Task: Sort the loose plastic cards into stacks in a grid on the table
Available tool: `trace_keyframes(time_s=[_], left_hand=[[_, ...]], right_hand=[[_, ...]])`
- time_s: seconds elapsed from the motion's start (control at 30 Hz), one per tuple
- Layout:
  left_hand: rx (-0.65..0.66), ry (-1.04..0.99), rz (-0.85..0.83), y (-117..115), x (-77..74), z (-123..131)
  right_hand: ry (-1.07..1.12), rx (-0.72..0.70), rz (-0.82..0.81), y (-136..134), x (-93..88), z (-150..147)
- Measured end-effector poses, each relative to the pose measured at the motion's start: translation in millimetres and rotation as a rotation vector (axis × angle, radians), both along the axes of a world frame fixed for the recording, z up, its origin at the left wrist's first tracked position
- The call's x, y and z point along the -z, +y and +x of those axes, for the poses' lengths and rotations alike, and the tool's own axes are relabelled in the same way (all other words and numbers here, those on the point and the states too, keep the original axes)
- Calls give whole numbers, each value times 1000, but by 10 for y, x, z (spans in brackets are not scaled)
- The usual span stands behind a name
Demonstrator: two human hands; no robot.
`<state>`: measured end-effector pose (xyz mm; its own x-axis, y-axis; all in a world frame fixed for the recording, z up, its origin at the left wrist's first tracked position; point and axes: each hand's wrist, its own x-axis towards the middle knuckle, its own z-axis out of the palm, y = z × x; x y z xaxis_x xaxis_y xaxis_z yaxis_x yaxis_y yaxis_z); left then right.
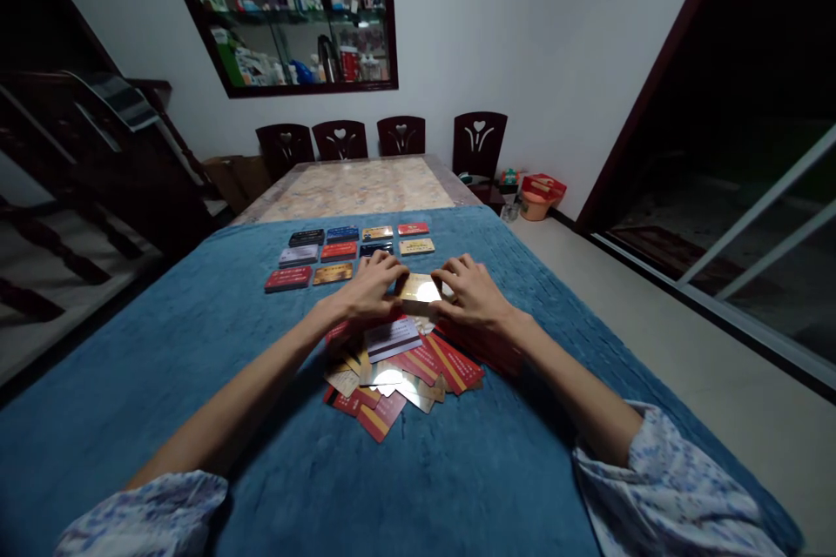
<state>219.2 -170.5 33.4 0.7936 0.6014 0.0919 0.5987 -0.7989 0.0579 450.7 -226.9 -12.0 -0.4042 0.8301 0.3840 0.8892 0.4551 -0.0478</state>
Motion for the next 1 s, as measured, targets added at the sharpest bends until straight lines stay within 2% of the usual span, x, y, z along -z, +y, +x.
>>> trace_keyframes(time_s=[0.33, 0.63, 0.83, 1.0], left_hand=[[-98, 30, 38, 271, -39, -504], [-251, 78, 11, 476, -75, -821], [-318, 99, 33, 623, -2, -1018], [-377, 125, 33, 712, 35, -1104]], right_hand=[[-84, -22, -138, 440, -182, -534], [-137, -76, -188, 854, -274, -945], [-169, -32, -259, 1001, -347, -1250], [-165, -20, -306, 1145, -314, -1414]])
